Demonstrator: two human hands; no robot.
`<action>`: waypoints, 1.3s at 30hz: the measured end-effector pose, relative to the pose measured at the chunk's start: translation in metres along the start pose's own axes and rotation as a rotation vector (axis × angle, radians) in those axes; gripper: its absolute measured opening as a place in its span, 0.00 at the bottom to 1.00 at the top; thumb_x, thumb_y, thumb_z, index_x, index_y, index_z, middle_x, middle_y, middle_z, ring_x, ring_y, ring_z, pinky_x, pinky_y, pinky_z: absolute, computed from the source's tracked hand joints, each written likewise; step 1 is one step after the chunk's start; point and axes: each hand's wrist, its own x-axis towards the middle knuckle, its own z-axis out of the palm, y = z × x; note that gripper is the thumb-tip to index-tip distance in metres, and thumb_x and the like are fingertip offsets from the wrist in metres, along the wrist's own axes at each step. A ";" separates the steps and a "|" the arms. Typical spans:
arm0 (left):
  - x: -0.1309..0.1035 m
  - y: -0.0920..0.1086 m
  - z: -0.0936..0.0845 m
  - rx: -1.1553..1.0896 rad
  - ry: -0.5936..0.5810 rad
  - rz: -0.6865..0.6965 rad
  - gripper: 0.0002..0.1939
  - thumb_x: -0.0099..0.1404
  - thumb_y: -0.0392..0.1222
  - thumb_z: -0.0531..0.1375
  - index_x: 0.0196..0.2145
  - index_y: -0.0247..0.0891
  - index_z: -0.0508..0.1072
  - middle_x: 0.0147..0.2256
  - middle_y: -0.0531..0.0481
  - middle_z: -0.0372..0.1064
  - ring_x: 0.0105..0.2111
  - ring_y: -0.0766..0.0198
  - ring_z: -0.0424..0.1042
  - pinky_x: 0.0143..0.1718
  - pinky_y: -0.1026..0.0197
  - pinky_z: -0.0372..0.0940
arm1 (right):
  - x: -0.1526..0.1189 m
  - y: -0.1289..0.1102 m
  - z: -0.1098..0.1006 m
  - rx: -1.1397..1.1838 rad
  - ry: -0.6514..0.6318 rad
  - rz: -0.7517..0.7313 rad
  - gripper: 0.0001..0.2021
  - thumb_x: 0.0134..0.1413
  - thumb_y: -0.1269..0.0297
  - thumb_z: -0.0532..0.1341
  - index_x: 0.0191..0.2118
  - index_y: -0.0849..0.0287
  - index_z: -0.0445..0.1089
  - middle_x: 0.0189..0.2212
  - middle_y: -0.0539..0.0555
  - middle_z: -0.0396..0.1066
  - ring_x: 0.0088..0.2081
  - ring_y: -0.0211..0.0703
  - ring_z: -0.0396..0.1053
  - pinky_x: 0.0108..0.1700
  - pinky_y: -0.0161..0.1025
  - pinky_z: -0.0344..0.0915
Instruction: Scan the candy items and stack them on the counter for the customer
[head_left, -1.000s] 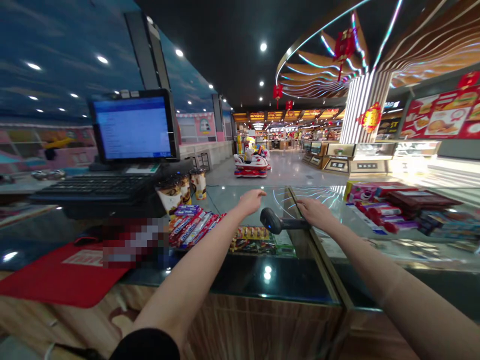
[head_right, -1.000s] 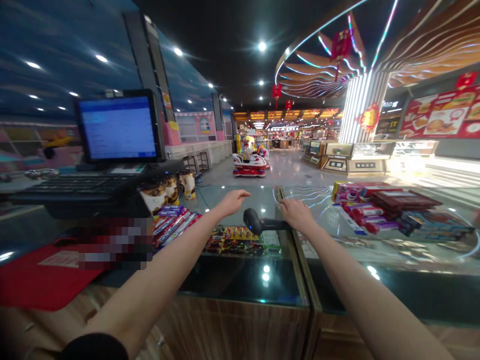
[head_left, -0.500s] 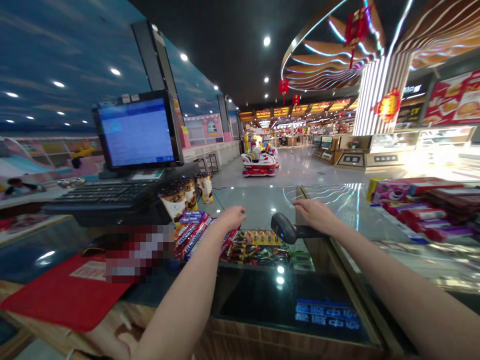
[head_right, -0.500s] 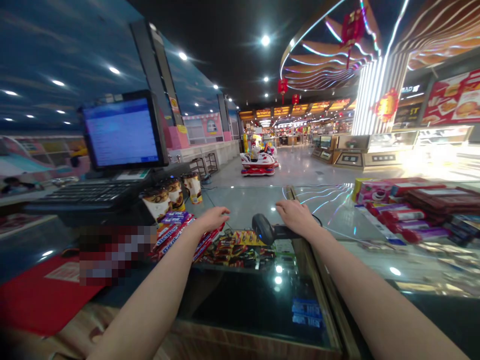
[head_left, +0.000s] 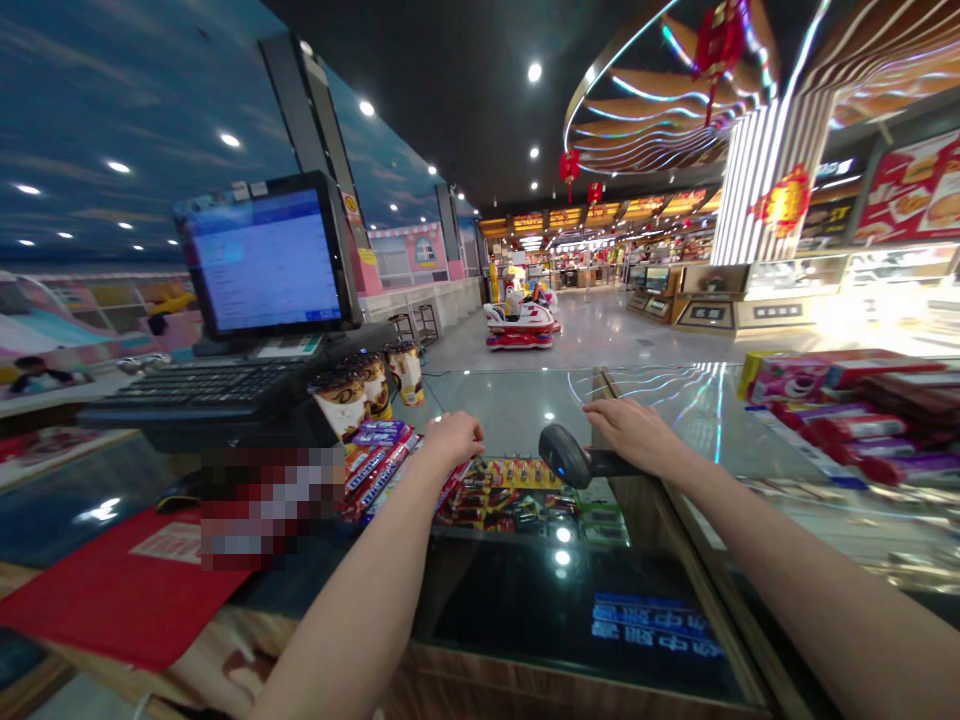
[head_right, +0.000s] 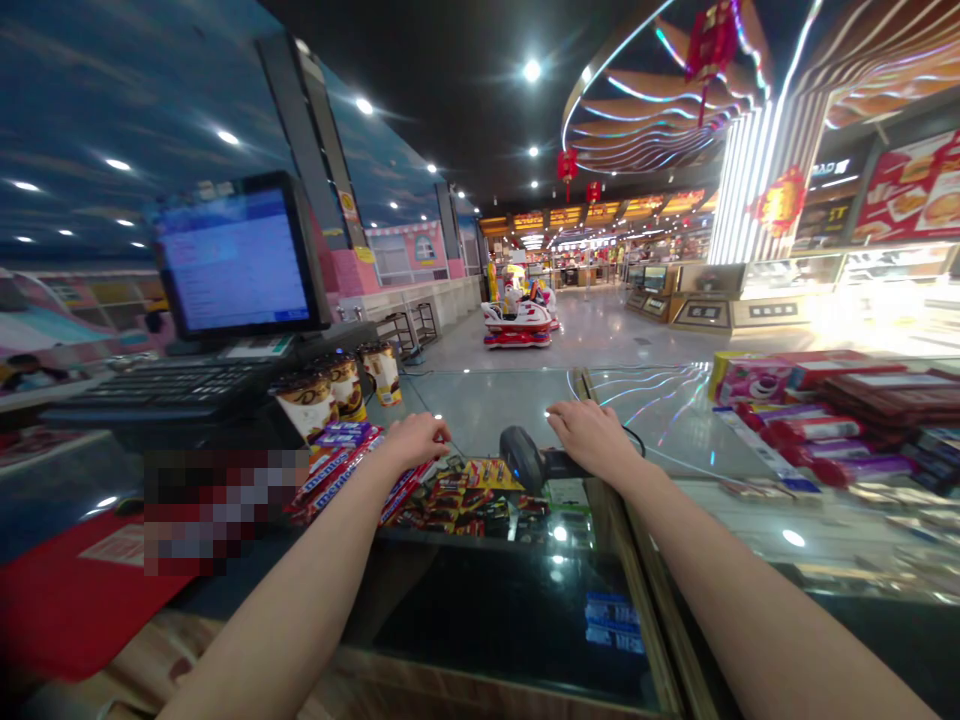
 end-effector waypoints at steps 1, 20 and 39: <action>0.001 0.000 0.001 -0.010 0.007 0.009 0.10 0.57 0.41 0.64 0.39 0.45 0.80 0.44 0.46 0.77 0.49 0.51 0.73 0.52 0.53 0.65 | 0.000 0.001 0.000 -0.001 0.005 0.000 0.21 0.67 0.57 0.47 0.55 0.53 0.72 0.53 0.58 0.74 0.56 0.56 0.68 0.55 0.52 0.61; 0.014 0.008 0.010 -0.383 0.113 0.176 0.20 0.65 0.47 0.57 0.52 0.38 0.72 0.48 0.45 0.76 0.46 0.59 0.75 0.47 0.61 0.66 | -0.004 0.007 -0.001 -0.015 0.028 0.030 0.21 0.67 0.56 0.47 0.54 0.53 0.72 0.54 0.58 0.73 0.56 0.56 0.67 0.54 0.53 0.60; -0.005 0.017 0.001 -0.193 0.030 0.144 0.15 0.62 0.46 0.62 0.46 0.43 0.74 0.45 0.48 0.75 0.45 0.58 0.73 0.42 0.62 0.65 | -0.006 0.005 -0.001 -0.006 0.025 0.040 0.21 0.67 0.56 0.47 0.56 0.53 0.71 0.54 0.58 0.73 0.57 0.57 0.66 0.55 0.54 0.60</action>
